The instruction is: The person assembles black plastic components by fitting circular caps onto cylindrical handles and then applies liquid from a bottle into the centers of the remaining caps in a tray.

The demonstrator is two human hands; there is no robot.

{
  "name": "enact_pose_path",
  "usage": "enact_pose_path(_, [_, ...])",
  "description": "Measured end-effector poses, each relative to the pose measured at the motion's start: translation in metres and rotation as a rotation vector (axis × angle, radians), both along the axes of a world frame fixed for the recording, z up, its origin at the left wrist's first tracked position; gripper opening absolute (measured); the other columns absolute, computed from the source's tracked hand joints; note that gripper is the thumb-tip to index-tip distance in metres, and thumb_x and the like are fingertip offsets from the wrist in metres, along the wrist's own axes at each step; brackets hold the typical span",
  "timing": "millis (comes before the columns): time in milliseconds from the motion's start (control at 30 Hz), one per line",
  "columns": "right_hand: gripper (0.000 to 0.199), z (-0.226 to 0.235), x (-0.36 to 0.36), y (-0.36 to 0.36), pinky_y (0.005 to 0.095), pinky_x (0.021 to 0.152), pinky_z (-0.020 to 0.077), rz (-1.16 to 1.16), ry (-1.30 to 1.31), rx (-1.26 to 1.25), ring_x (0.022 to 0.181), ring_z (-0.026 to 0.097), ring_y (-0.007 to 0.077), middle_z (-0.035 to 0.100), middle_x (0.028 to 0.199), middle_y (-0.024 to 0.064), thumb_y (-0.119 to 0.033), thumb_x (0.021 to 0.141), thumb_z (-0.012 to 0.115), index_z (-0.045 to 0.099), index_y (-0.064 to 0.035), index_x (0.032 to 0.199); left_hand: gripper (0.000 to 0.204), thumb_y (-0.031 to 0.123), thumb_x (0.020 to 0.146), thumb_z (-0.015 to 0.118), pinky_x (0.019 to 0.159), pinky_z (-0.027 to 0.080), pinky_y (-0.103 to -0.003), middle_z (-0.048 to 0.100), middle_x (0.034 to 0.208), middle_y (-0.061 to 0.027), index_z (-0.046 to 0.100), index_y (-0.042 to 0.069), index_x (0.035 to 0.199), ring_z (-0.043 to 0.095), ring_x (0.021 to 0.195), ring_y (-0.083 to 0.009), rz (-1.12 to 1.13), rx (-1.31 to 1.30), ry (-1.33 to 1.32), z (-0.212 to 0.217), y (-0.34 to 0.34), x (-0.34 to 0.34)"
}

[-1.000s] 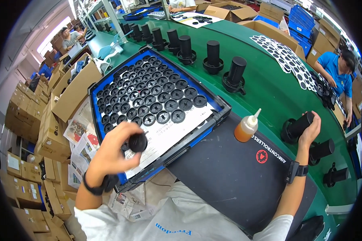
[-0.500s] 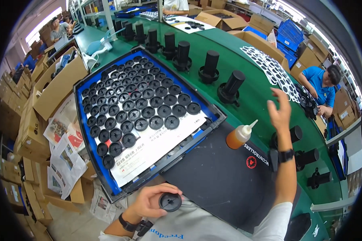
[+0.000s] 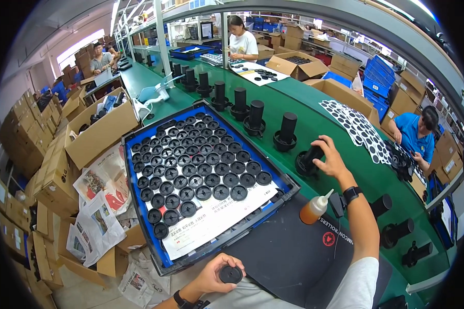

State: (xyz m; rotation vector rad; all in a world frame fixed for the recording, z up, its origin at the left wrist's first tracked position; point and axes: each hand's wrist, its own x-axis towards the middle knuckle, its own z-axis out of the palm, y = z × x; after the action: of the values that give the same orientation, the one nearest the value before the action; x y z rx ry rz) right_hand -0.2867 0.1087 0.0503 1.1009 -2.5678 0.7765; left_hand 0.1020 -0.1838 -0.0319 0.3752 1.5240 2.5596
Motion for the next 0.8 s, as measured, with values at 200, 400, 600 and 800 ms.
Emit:
enact_pose_path(200, [0.061,-0.016,0.000,0.068,0.0381,0.091,0.0449,-0.391,0.094,-0.259,0.100,0.055,0.0274,0.052,0.116,0.0132,-0.015,0.062,0.076,0.056,-0.0125,0.120,0.043,0.003,0.077,0.068,0.088,0.046,-0.036,0.055,0.117,-0.0181,0.043,0.006,0.113,0.059,0.100,-0.0224,0.022,-0.059,-0.040,0.003,0.008,-0.016])
enact_pose_path(400, [0.055,-0.001,0.048,0.165,0.0311,0.082,0.0498,-0.559,-0.044,-1.186,0.093,0.060,0.0191,0.060,0.106,0.0094,-0.015,0.079,0.072,0.047,0.0051,0.123,0.044,0.014,0.086,0.062,0.082,0.050,-0.035,0.053,0.118,-0.0185,0.039,0.006,0.124,0.059,0.100,-0.0239,0.109,-0.044,-0.203,0.010,0.027,-0.035])
enact_pose_path(600, [0.048,0.042,0.150,0.137,0.0411,0.092,0.0486,-0.234,0.040,-1.460,0.103,0.060,0.0284,0.057,0.115,0.0148,-0.012,0.084,0.064,0.046,0.0012,0.126,0.054,0.014,0.086,0.067,0.077,0.050,-0.030,0.050,0.121,-0.0167,0.036,0.007,0.129,0.058,0.094,-0.0223,-0.141,0.157,0.013,0.026,0.069,-0.081])
enact_pose_path(800, [0.048,0.066,0.194,0.093,0.0483,0.098,0.0434,0.028,-0.074,-1.628,0.110,0.056,0.0327,0.054,0.120,0.0198,-0.015,0.084,0.057,0.044,-0.0010,0.128,0.056,0.018,0.087,0.067,0.073,0.050,-0.028,0.049,0.124,-0.0181,0.035,0.007,0.132,0.058,0.092,-0.0208,-0.178,0.149,0.142,0.030,0.101,-0.098])
